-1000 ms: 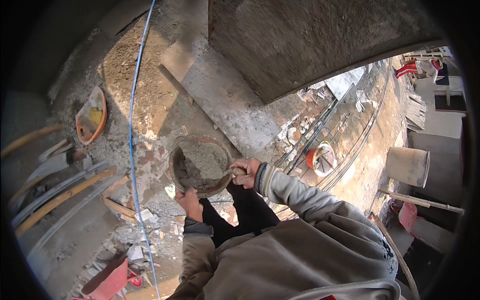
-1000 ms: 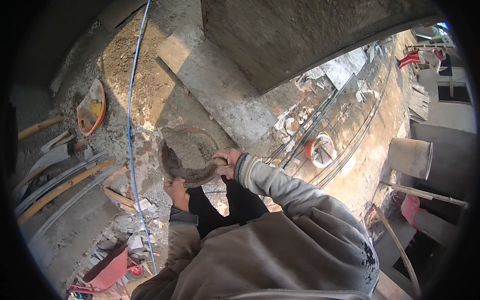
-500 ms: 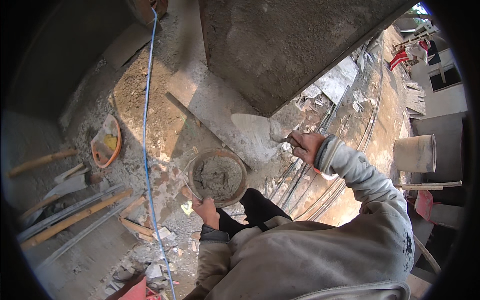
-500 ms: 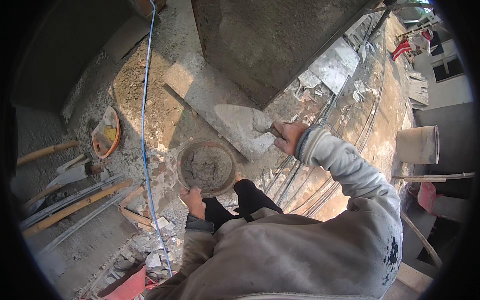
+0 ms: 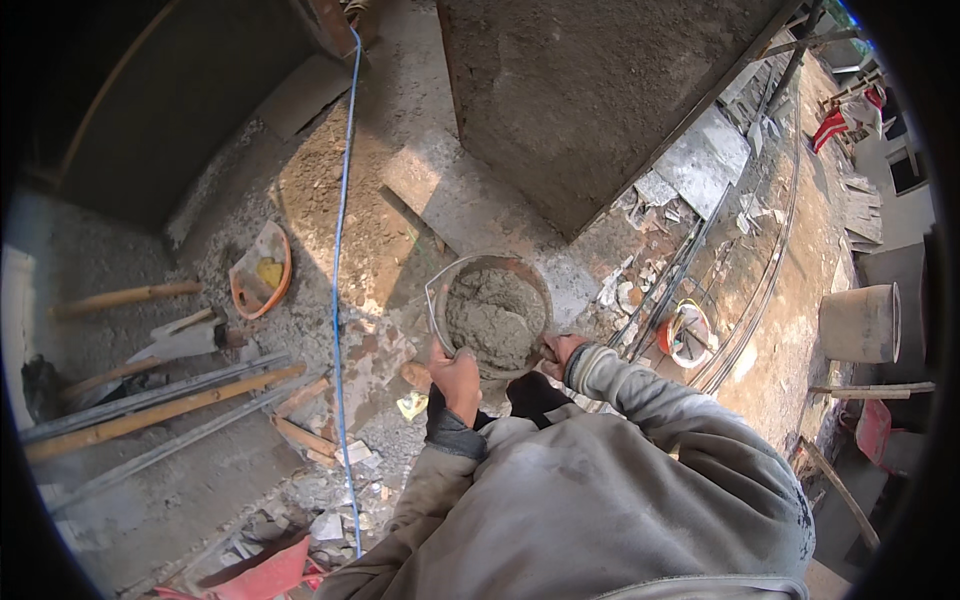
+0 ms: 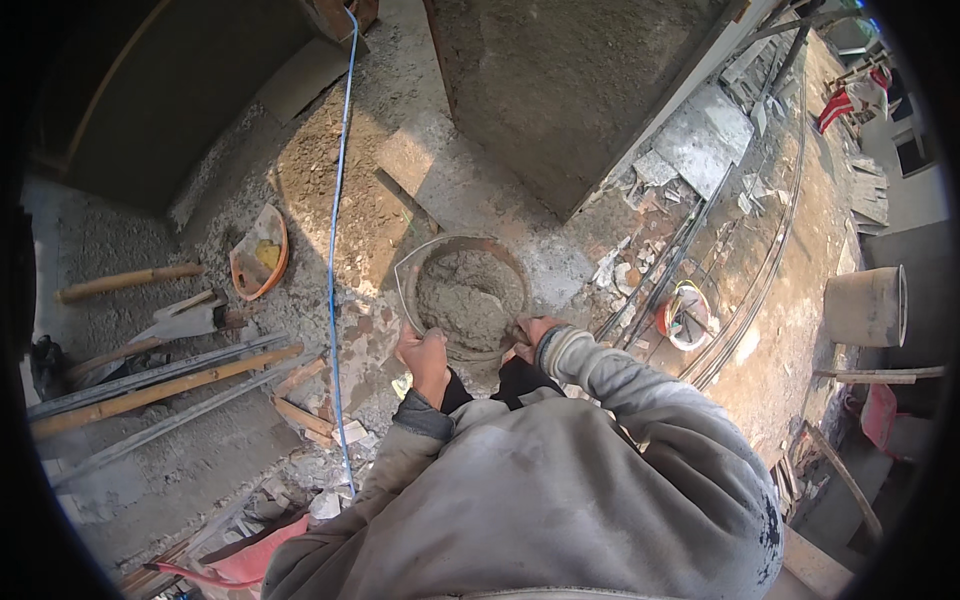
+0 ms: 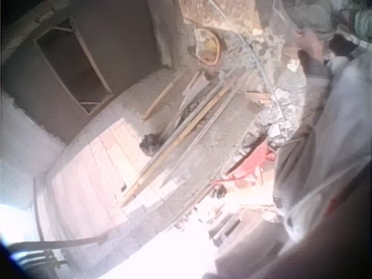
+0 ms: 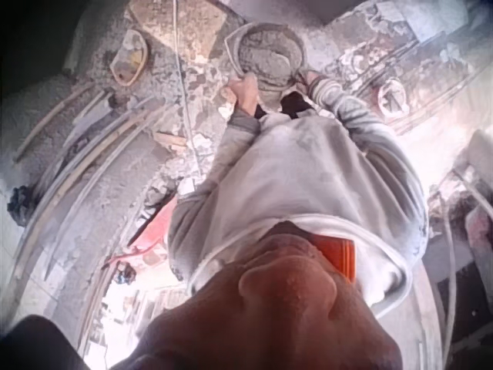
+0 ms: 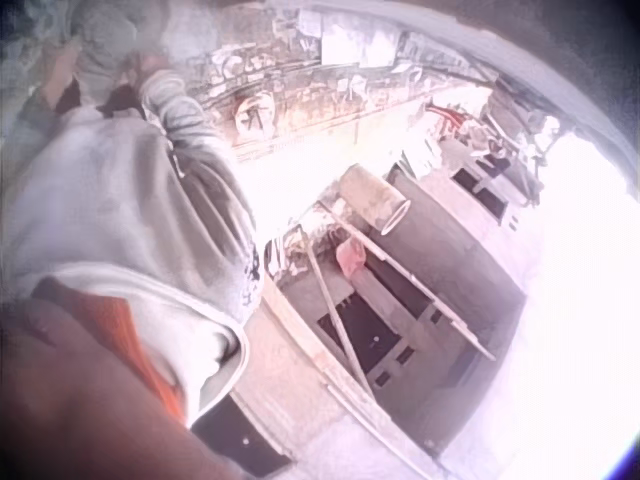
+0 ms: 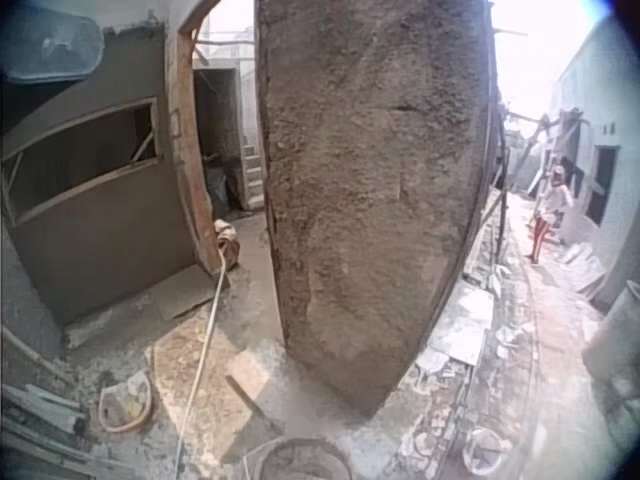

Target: The person applies mortar to a wall using a trowel, taking the mortar from a bucket held in their other hand and smoothing it onto the surface.

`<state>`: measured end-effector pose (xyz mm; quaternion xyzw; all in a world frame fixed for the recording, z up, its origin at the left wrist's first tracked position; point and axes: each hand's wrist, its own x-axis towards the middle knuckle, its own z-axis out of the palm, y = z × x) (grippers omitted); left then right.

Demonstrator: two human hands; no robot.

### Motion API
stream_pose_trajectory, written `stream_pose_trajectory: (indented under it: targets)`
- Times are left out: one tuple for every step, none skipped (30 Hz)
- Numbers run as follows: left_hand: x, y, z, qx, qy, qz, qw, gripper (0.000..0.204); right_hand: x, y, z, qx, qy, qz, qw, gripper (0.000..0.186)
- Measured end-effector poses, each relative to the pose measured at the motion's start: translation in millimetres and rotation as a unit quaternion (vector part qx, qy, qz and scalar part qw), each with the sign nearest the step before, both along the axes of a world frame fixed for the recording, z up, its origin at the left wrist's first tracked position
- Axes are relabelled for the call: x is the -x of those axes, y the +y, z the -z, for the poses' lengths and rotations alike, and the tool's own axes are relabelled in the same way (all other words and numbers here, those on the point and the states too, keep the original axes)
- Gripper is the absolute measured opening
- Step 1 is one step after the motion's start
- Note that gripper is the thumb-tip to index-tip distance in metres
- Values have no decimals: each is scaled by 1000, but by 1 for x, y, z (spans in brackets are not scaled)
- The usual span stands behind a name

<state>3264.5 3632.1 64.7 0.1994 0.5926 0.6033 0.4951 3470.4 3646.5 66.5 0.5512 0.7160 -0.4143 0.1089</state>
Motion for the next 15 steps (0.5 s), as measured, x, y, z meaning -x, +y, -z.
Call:
stream_pose_trajectory:
  targets:
    - [2,-2,-5,-5,-7,-9,1000,45,-1,-2,10,-42,2,-6,999,36]
    - [4,-2,-10,11,-15,-15,1000,43,-2,8,10,-59,-35,-5,998,35]
    - [6,-2,-16,26,-23,-20,999,42,-2,8,8,-72,-32,-15,997,34]
    - [9,-3,-19,42,-31,-23,998,41,-3,8,7,-85,-29,-23,996,34]
    - [9,-2,-19,31,-38,-47,998,35,-1,11,-7,-71,-30,-18,997,34]
    - [8,-2,-13,26,-29,-52,998,34,-3,11,-18,-59,-38,-7,997,34]
    - [12,-6,-3,21,-20,-54,998,33,-3,10,-22,-57,-23,-8,998,34]
    - [11,-5,5,11,-18,-52,998,32,-4,12,-23,-68,2,-18,997,36]
    - [11,-7,5,17,-18,-62,998,31,7,20,-53,-23,-31,-31,999,37]
    - [8,-7,5,21,-21,-65,997,31,-6,16,-16,-75,3,-65,995,34]
    - [13,-10,12,15,-23,-85,996,34,5,24,-45,-110,94,-74,987,30]
    - [15,-13,18,12,-24,-101,995,38,9,30,-67,-64,122,-61,989,29]
    - [12,-14,22,7,-42,-100,994,37,4,33,-75,-79,158,-39,983,28]
    - [10,-16,25,2,-58,-100,993,37,-2,35,-80,-94,195,-18,976,28]
    - [12,-18,27,17,-55,-98,993,36,-9,44,-84,10,220,55,974,28]
